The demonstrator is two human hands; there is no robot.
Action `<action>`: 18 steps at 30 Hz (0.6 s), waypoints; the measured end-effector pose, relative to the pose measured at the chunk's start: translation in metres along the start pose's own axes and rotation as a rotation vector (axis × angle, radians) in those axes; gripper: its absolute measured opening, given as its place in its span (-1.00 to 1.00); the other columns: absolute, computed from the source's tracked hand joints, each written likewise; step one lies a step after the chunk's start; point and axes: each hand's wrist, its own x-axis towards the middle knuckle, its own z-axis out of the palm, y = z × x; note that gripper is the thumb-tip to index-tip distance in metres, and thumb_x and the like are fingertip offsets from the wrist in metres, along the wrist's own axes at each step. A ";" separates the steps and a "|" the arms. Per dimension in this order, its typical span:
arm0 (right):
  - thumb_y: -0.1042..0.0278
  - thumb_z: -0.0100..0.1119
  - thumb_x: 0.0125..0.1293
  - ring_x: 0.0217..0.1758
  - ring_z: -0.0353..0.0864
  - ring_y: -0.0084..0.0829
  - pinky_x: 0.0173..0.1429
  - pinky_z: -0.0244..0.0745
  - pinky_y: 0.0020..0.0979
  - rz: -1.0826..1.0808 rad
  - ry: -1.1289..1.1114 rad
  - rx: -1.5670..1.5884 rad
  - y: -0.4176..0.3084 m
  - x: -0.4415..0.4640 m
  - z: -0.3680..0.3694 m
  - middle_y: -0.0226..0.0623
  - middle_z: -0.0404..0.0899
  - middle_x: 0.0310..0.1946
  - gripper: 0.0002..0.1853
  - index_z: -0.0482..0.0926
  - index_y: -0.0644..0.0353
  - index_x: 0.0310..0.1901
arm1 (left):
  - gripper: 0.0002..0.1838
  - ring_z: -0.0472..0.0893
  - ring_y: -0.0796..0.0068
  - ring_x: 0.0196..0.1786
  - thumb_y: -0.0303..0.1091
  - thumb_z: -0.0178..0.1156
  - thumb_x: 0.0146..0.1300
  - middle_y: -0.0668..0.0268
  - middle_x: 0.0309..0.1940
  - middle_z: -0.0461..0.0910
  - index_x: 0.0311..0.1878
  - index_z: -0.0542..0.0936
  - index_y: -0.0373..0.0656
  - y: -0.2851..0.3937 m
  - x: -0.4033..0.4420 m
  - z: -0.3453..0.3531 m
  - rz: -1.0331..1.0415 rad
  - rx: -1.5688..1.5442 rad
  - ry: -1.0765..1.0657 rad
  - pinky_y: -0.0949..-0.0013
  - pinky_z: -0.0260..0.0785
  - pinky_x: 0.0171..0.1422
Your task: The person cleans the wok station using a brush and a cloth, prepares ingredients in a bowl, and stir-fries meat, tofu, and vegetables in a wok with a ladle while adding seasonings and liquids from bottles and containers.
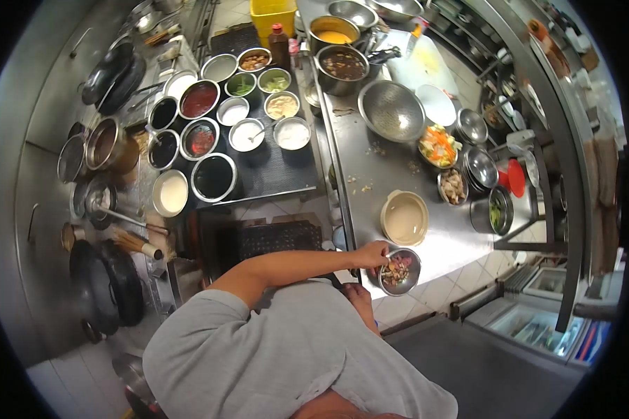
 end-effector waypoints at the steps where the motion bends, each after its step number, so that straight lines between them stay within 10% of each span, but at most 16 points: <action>1: 0.12 0.16 0.44 -0.40 0.52 -0.56 -0.26 0.43 -0.48 -0.054 -0.049 -0.115 -0.013 0.002 0.003 -0.36 0.62 -0.45 -0.64 0.64 0.33 -0.09 | -0.75 0.63 0.46 -0.51 -0.34 0.27 0.21 0.26 -0.49 0.52 -0.16 0.47 -0.28 0.005 -0.004 -0.007 -0.027 0.020 -0.064 0.36 0.53 -0.57; 9: 0.03 0.18 0.41 -0.31 0.64 -0.40 -0.15 0.51 -0.31 -0.217 -0.476 -0.669 -0.099 0.044 0.059 -0.15 0.68 -0.40 -0.58 0.69 0.32 -0.23 | -0.79 0.64 0.51 -0.43 -0.28 0.25 0.36 0.28 -0.41 0.62 -0.19 0.54 -0.25 -0.028 -0.136 -0.141 0.009 -0.335 0.197 0.39 0.56 -0.40; 18: 0.07 0.20 0.41 -0.33 0.68 -0.36 -0.17 0.53 -0.32 -0.364 -0.867 -0.892 -0.115 0.087 0.184 -0.20 0.69 -0.44 -0.64 0.68 0.27 -0.24 | -0.87 0.58 0.57 -0.49 -0.38 0.11 0.45 0.26 -0.43 0.60 -0.21 0.54 -0.24 -0.124 -0.403 -0.200 -0.068 -0.469 1.275 0.46 0.50 -0.45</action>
